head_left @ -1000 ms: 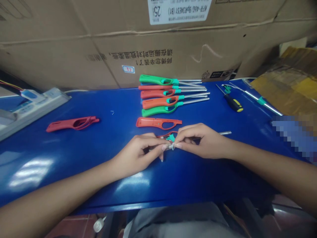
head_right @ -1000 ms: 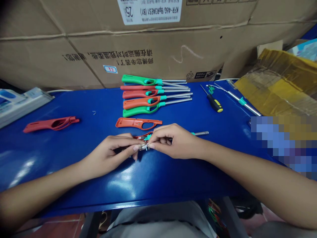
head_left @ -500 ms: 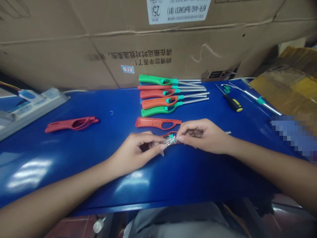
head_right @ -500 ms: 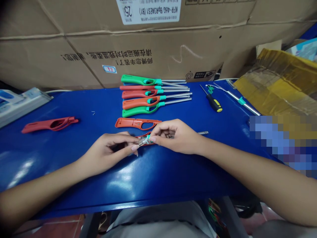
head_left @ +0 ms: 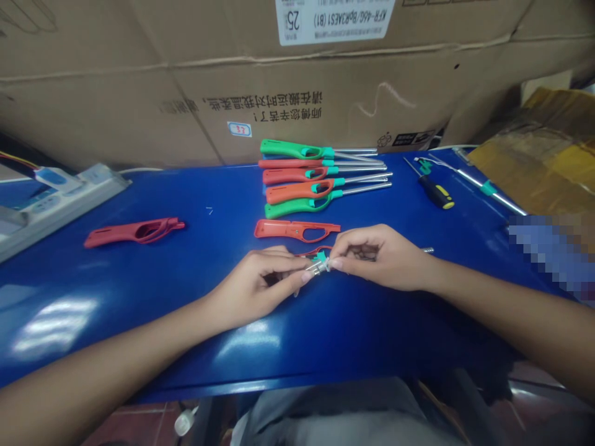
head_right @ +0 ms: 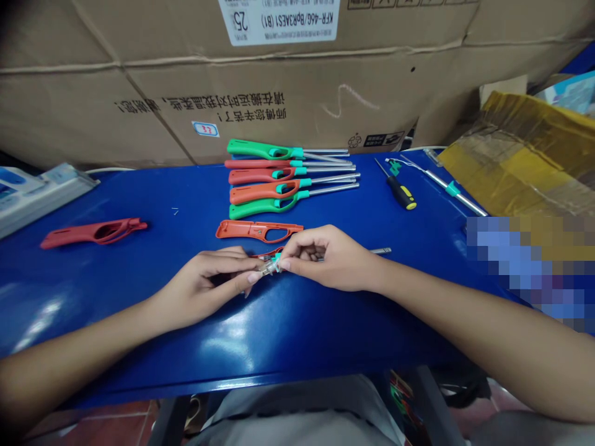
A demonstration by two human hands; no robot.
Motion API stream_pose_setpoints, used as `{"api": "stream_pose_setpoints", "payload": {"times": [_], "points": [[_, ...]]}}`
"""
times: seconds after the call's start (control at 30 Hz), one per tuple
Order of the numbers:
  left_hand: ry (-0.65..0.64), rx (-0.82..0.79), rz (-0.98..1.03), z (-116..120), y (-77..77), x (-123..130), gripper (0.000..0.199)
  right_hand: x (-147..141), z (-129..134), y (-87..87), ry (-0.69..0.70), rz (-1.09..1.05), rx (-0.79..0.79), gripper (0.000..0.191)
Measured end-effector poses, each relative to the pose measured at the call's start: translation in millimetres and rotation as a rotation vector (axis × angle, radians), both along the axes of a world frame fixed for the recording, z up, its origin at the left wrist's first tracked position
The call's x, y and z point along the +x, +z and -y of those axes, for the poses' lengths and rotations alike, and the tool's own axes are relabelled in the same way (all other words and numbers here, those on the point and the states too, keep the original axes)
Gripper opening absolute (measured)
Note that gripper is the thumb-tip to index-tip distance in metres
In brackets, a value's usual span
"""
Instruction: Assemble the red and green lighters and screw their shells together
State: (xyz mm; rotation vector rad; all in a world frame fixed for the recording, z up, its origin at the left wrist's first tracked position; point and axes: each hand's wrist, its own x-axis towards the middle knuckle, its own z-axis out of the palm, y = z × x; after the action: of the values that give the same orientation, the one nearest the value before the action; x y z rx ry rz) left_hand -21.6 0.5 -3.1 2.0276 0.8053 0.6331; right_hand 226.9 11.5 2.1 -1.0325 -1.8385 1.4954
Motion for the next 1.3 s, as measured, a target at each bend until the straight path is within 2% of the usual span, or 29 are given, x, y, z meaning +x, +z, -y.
{"api": "stream_pose_setpoints", "payload": {"times": [0.33,0.67,1.17,1.3], "points": [[0.088,-0.132,0.012,0.7,2.8,0.5,0.026,-0.1,-0.4,1.9,-0.043,-0.022,-0.080,0.022],[0.075,-0.096,-0.013,1.6,-0.4,2.3,0.026,-5.0,5.2,-1.7,-0.118,0.003,-0.011,0.019],[0.042,-0.042,-0.009,1.6,1.0,2.6,0.019,-3.8,6.4,-6.0,-0.104,0.068,0.087,0.022],[0.066,-0.071,0.000,1.5,0.7,2.4,0.020,-3.5,5.8,-2.7,-0.078,0.016,0.020,0.019]]}}
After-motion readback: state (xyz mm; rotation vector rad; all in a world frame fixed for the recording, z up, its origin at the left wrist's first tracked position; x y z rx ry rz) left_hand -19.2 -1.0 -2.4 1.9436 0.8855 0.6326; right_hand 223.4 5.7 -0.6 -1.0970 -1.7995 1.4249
